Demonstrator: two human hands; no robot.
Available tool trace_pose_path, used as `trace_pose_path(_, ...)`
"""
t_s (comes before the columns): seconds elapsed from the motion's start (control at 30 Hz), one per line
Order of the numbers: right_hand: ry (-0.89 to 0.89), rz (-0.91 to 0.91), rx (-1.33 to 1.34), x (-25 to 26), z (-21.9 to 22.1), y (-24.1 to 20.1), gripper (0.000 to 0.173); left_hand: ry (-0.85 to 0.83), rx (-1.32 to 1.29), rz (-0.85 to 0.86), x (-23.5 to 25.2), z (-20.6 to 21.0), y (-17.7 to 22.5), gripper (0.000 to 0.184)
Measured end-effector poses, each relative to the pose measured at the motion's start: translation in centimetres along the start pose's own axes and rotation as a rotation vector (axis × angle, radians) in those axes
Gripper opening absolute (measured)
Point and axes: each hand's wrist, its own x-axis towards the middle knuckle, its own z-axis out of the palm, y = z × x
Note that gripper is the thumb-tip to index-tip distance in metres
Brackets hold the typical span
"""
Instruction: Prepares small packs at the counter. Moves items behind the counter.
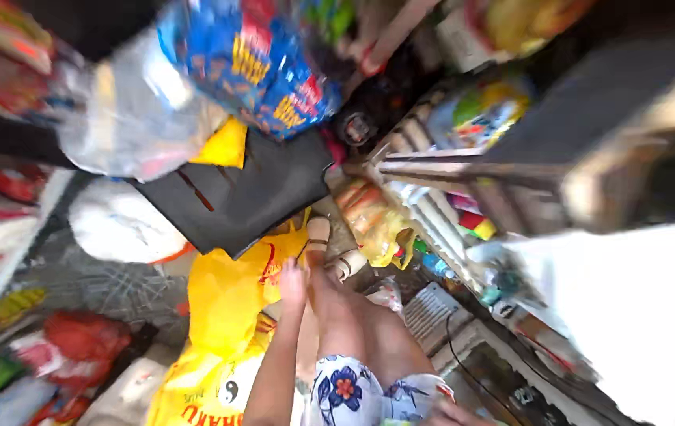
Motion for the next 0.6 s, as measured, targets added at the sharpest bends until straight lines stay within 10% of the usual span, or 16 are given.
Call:
trace_pose_path(0.13, 0.221, -0.147, 0.083, -5.5, 0.4, -1.1, 0.061, 0.274, -0.279, 0.121, -14.1, -6.9, 2.7, 0.027)
trace_pose_path(0.27, 0.559, -0.382, 0.225, -10.8, 1.0, -0.6, 0.059, 0.548, -0.483, 0.649, -24.8, -14.0, 11.4, 0.023)
trace_pose_path(0.37, 0.773, -0.589, 0.399, -14.3, 1.3, 1.0, 0.063, 0.391, -0.376, 0.994, -28.4, -17.5, 21.8, 0.023)
trace_pose_path(0.6, 1.463, -0.754, 1.272, -21.9, 0.5, 2.5, 0.081, 0.143, -0.136, 1.158, -28.0, -17.0, 40.3, 0.028)
